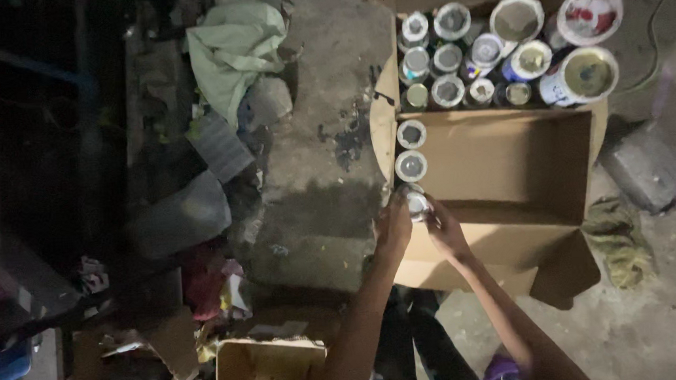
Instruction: The person repeatedly picks up small paint cans from a cluttered shelf and places them into a cardboard box on the floor. The task involves handling the cans one by one, moving them from the shelf to the box in a repetitive cycle.
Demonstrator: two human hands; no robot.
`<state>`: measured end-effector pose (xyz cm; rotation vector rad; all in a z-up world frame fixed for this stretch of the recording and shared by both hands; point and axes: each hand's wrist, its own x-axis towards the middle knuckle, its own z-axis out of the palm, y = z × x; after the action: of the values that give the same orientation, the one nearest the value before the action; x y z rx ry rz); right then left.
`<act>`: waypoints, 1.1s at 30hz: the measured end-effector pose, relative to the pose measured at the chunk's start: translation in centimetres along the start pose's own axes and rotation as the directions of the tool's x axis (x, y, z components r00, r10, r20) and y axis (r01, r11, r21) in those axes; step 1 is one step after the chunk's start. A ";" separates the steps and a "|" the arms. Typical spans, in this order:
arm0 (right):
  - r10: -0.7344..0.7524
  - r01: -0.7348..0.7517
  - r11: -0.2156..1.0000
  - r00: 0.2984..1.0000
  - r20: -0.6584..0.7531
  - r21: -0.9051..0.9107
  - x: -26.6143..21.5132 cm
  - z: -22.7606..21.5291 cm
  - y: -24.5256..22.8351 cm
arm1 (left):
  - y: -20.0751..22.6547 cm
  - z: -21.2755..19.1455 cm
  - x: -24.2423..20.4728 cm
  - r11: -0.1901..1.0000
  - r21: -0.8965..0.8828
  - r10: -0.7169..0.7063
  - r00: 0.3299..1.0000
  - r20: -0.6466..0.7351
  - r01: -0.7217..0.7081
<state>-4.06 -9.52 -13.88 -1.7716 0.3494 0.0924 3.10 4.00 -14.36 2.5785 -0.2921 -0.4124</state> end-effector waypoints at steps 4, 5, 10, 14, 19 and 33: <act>0.132 -0.143 0.978 0.988 0.080 0.155 1.0 -1.1 2.9 | -0.4 -0.6 -0.6 0.996 -0.008 0.086 0.990 -0.115 -0.088; 0.179 -0.189 0.969 0.981 0.074 0.159 1.2 -1.4 2.9 | -0.3 -0.8 -0.7 0.991 -0.009 0.126 0.972 -0.198 -0.130; 0.258 -0.298 0.826 0.955 0.149 0.478 0.4 -3.7 -1.2 | -0.1 -3.6 -2.2 0.988 -0.052 -0.143 0.989 0.045 0.145; 0.391 -0.377 0.861 0.920 0.028 0.342 -0.1 -4.5 -8.0 | 1.4 -8.8 -4.7 0.883 -0.468 -0.113 0.981 -0.158 0.026; 0.285 -0.285 0.869 0.957 0.062 0.406 -1.3 -5.3 -14.8 | 4.8 -17.4 -4.3 0.654 -0.739 -0.246 0.969 -0.002 0.164; 0.180 -0.194 0.926 0.981 0.074 0.323 -3.5 -7.1 -40.6 | 1.4 -24.8 2.0 0.846 0.503 0.387 0.855 -0.346 -0.179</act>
<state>3.20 -8.06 26.77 -1.4007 0.4740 0.1967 13.28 13.43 6.36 2.9112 -0.6729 0.4032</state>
